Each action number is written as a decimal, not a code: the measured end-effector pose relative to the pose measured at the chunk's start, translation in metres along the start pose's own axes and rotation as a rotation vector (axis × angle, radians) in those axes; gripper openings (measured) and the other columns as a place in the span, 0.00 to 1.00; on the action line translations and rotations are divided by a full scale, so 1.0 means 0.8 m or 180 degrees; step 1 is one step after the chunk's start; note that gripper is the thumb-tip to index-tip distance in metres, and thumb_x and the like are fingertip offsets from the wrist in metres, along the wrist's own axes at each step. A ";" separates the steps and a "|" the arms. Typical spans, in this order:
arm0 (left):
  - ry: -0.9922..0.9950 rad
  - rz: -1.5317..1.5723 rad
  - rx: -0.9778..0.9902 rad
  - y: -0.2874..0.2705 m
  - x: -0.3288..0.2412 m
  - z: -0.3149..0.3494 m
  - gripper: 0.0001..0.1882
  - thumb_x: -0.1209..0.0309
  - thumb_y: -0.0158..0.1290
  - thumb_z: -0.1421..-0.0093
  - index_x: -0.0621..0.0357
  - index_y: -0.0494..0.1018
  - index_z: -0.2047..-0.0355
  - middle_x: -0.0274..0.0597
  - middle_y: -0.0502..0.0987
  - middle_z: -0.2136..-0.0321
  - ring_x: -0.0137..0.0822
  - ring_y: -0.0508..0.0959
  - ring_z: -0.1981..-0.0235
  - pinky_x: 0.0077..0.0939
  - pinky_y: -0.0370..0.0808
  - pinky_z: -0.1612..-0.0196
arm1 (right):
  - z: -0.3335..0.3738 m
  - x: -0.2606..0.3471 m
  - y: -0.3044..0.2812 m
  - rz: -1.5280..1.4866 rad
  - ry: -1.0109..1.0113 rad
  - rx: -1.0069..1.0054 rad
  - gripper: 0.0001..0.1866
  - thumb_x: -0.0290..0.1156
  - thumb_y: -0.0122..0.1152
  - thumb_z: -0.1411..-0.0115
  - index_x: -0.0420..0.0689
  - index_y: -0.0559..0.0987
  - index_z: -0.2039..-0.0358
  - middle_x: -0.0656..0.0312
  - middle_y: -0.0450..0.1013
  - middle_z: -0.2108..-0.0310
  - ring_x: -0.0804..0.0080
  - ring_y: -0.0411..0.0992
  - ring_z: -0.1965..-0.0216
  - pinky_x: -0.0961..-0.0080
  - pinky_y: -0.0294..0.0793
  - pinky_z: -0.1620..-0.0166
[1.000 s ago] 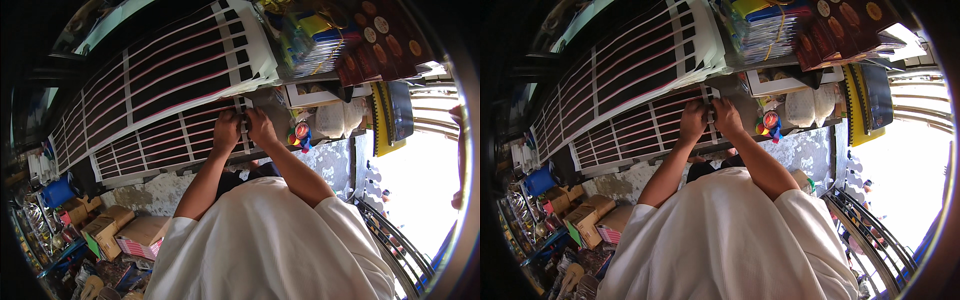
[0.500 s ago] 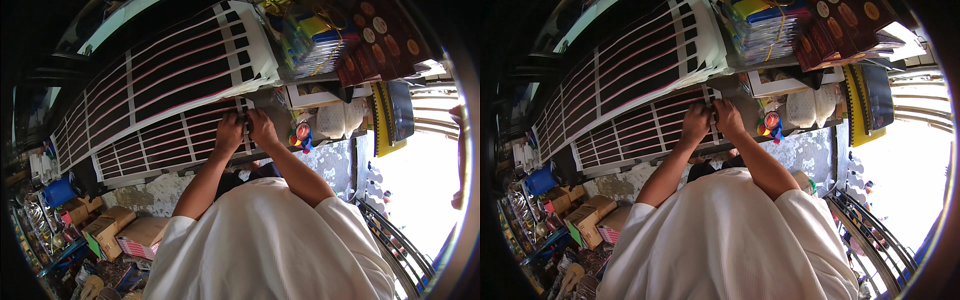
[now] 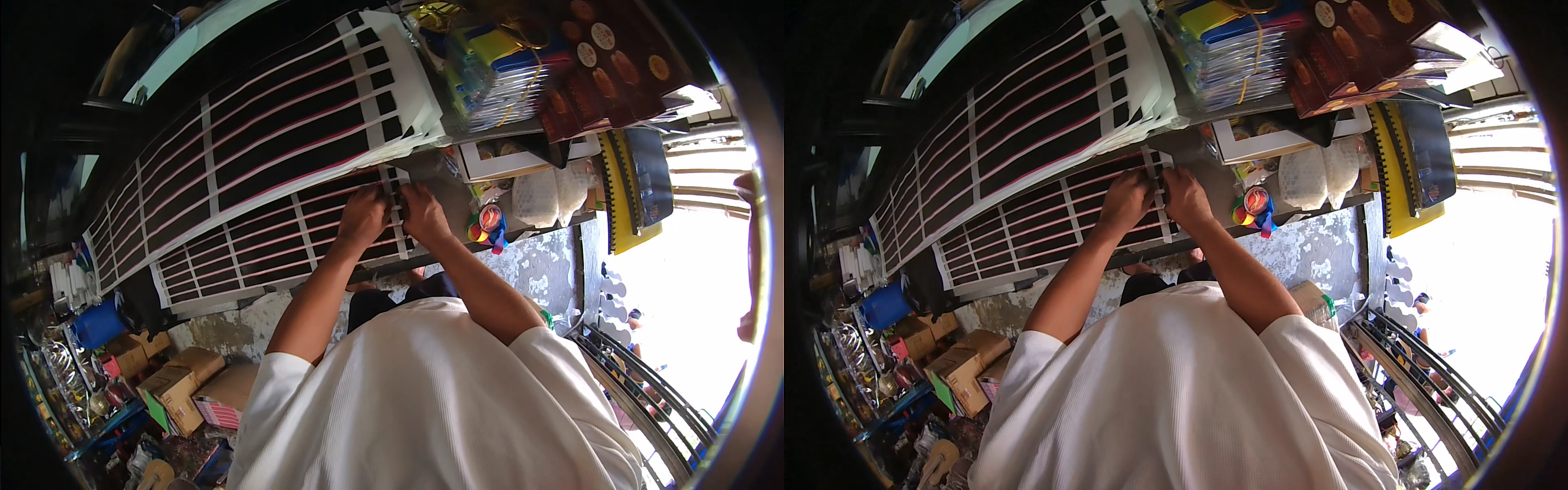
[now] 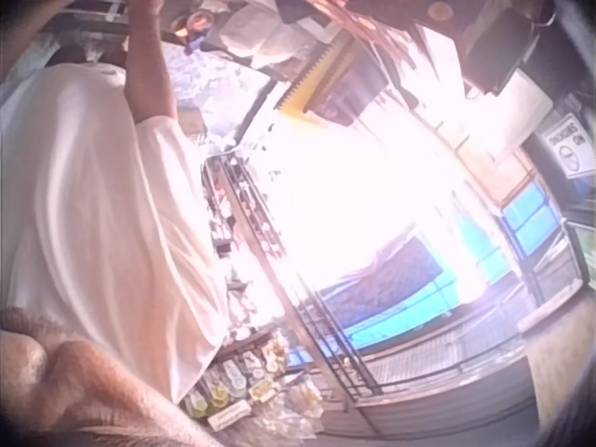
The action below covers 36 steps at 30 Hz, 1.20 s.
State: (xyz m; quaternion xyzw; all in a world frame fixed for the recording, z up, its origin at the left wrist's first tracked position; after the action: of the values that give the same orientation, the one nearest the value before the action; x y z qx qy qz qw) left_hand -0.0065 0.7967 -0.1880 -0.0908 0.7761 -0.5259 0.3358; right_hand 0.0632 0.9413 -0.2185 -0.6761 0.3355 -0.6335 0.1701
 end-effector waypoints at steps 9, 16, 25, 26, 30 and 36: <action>0.0240 -0.0616 0.0507 0.012 -0.007 -0.031 0.05 0.76 0.63 0.45 0.62 0.83 0.67 0.50 0.82 0.63 0.50 0.85 0.56 0.44 0.85 0.52 | -0.004 -0.004 0.002 0.0002 -0.0075 -0.0056 0.20 0.19 0.63 0.42 0.40 0.78 0.48 0.40 0.75 0.51 0.32 0.76 0.47 0.43 0.80 0.45; 0.0225 -0.0523 0.0770 0.022 0.001 -0.038 0.09 0.76 0.65 0.45 0.63 0.80 0.64 0.54 0.82 0.62 0.55 0.85 0.54 0.47 0.84 0.49 | -0.005 -0.009 0.009 -0.0083 -0.0021 0.0033 0.20 0.18 0.63 0.43 0.40 0.77 0.49 0.39 0.75 0.52 0.31 0.76 0.49 0.43 0.81 0.47; 0.0163 -0.0536 0.0497 0.024 0.000 -0.035 0.10 0.74 0.67 0.45 0.63 0.81 0.63 0.51 0.83 0.61 0.52 0.86 0.54 0.46 0.86 0.49 | -0.008 -0.002 0.004 -0.0063 0.0066 0.0021 0.18 0.16 0.60 0.43 0.40 0.77 0.50 0.39 0.75 0.52 0.29 0.76 0.49 0.40 0.80 0.46; 0.0213 -0.0577 0.0461 0.022 0.000 -0.036 0.10 0.74 0.67 0.46 0.63 0.81 0.63 0.51 0.83 0.61 0.52 0.86 0.54 0.46 0.86 0.49 | -0.008 -0.002 0.005 -0.0066 0.0102 0.0048 0.18 0.16 0.60 0.43 0.41 0.76 0.51 0.39 0.75 0.52 0.29 0.75 0.49 0.40 0.79 0.46; 0.0156 -0.0610 0.0741 0.012 0.011 -0.035 0.11 0.73 0.67 0.47 0.63 0.81 0.65 0.51 0.82 0.61 0.52 0.85 0.55 0.46 0.86 0.50 | -0.009 0.000 0.006 -0.0081 -0.0052 -0.0042 0.17 0.16 0.59 0.41 0.42 0.77 0.51 0.40 0.75 0.53 0.30 0.76 0.50 0.41 0.79 0.46; 0.0077 -0.0170 0.0230 -0.021 0.018 -0.004 0.12 0.70 0.69 0.43 0.61 0.82 0.61 0.49 0.81 0.62 0.53 0.84 0.56 0.49 0.83 0.52 | -0.006 -0.008 0.007 -0.0084 0.0044 -0.0061 0.15 0.19 0.60 0.36 0.42 0.80 0.49 0.41 0.79 0.55 0.33 0.78 0.51 0.44 0.80 0.47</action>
State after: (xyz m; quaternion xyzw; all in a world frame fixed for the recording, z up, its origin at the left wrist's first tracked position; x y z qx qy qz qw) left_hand -0.0232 0.7845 -0.1787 -0.0929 0.7579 -0.5634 0.3154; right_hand 0.0576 0.9428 -0.2263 -0.6777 0.3337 -0.6371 0.1530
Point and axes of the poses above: each hand's wrist, its own z-axis away from the middle knuckle, its own y-axis out of the palm, x = y × z, the point moved 5 cm from there along -z, towards the middle knuckle
